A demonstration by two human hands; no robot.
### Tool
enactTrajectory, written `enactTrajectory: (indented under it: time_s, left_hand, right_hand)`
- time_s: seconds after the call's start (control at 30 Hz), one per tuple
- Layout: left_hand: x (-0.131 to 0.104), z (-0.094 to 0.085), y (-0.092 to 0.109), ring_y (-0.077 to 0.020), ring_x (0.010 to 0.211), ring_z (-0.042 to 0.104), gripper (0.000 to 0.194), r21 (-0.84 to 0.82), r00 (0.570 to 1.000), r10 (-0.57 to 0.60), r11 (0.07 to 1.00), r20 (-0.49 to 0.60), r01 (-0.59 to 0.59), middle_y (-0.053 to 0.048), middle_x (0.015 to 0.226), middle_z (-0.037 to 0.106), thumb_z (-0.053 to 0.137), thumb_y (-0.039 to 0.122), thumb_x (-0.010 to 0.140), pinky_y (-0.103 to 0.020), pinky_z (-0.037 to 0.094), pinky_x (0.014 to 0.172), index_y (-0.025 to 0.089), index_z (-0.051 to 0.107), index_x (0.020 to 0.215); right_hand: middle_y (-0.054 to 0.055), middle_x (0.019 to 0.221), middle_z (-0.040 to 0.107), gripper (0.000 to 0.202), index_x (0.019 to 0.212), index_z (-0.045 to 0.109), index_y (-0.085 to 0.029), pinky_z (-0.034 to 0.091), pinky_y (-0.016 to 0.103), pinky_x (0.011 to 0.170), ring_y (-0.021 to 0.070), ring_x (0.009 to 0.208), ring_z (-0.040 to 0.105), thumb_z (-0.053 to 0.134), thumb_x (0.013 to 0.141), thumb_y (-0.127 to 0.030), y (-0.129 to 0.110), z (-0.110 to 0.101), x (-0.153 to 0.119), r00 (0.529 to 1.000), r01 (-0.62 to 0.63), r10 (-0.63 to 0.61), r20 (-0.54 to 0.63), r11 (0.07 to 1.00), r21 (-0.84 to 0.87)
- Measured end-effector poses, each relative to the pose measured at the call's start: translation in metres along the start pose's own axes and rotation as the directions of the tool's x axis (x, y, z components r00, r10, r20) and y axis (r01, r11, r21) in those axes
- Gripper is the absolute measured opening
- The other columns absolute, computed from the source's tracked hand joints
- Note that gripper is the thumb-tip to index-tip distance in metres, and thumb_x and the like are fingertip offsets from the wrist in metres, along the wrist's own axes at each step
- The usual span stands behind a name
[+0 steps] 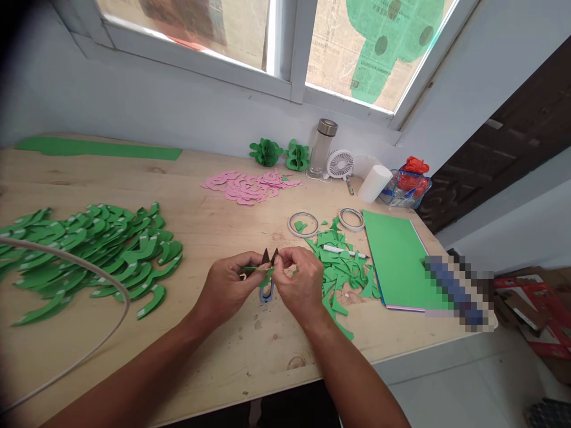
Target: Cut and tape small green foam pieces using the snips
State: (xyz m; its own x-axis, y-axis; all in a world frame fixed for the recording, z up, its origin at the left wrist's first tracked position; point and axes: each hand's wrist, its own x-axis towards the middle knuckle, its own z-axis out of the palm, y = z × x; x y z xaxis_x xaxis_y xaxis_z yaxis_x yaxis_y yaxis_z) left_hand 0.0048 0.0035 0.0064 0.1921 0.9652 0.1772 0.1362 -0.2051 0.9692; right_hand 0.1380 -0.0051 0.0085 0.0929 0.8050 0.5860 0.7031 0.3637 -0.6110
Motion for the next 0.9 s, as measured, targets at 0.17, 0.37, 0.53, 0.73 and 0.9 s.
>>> enactTrajectory:
  time_s: [0.17, 0.37, 0.53, 0.73, 0.9]
  left_hand:
    - [0.0007, 0.0, -0.0005, -0.0089, 0.049, 0.044, 0.015, 0.003, 0.999, -0.031, 1.0, -0.032, 0.031, 0.003, 0.051, 0.053, 0.06, 0.027, 0.071, -0.019, 0.034, 0.045, 0.014, 0.062, 0.063]
    - [0.0008, -0.0004, 0.0015, -0.0087, 0.048, 0.043, 0.016, 0.006, 0.999, -0.037, 0.999, -0.037, 0.037, 0.004, 0.05, 0.05, 0.06, 0.026, 0.07, -0.019, 0.033, 0.046, 0.014, 0.06, 0.06]
    - [0.0003, -0.0001, 0.0015, -0.0084, 0.048, 0.042, 0.017, 0.006, 0.999, -0.033, 0.999, -0.035, 0.034, 0.003, 0.051, 0.05, 0.061, 0.028, 0.07, -0.019, 0.032, 0.045, 0.014, 0.06, 0.061]
    - [0.0004, -0.0001, 0.0007, -0.0079, 0.048, 0.041, 0.017, -0.006, 0.999, -0.025, 1.0, -0.03, 0.025, 0.004, 0.051, 0.049, 0.061, 0.028, 0.07, -0.018, 0.032, 0.044, 0.014, 0.059, 0.06]
    - [0.0013, -0.0003, 0.0005, -0.0072, 0.048, 0.04, 0.018, -0.017, 0.999, -0.019, 1.0, -0.033, 0.019, 0.004, 0.051, 0.048, 0.059, 0.027, 0.071, -0.017, 0.031, 0.042, 0.015, 0.058, 0.058]
  right_hand:
    - [0.002, 0.064, 0.063, 0.011, 0.07, 0.06, -0.018, 0.044, 0.029, 0.062, 0.0147, 0.061, 0.056, 0.053, 0.079, -0.017, -0.0005, 0.0007, -0.0002, 0.997, 0.072, -0.073, -0.012, 0.996, -0.06]
    - [0.004, 0.067, 0.062, 0.009, 0.074, 0.057, -0.018, 0.043, 0.031, 0.064, 0.0166, 0.066, 0.055, 0.052, 0.081, -0.016, -0.0008, 0.0002, -0.0004, 0.991, 0.133, -0.135, -0.014, 0.988, -0.075]
    - [0.003, 0.066, 0.059, 0.009, 0.073, 0.055, -0.019, 0.042, 0.03, 0.064, 0.0163, 0.066, 0.053, 0.05, 0.08, -0.014, 0.0002, 0.0016, -0.0015, 0.991, 0.133, -0.133, -0.001, 0.989, -0.062]
    - [0.001, 0.064, 0.056, 0.008, 0.07, 0.052, -0.019, 0.043, 0.029, 0.061, 0.0141, 0.061, 0.051, 0.05, 0.075, -0.013, -0.0006, 0.0023, -0.0005, 0.998, 0.066, -0.067, 0.019, 0.997, 0.029]
    - [0.0, 0.063, 0.054, 0.008, 0.069, 0.051, -0.02, 0.042, 0.028, 0.06, 0.0137, 0.061, 0.05, 0.05, 0.074, -0.014, -0.0018, 0.0011, -0.0005, 0.996, 0.082, -0.084, 0.036, 0.995, 0.053]
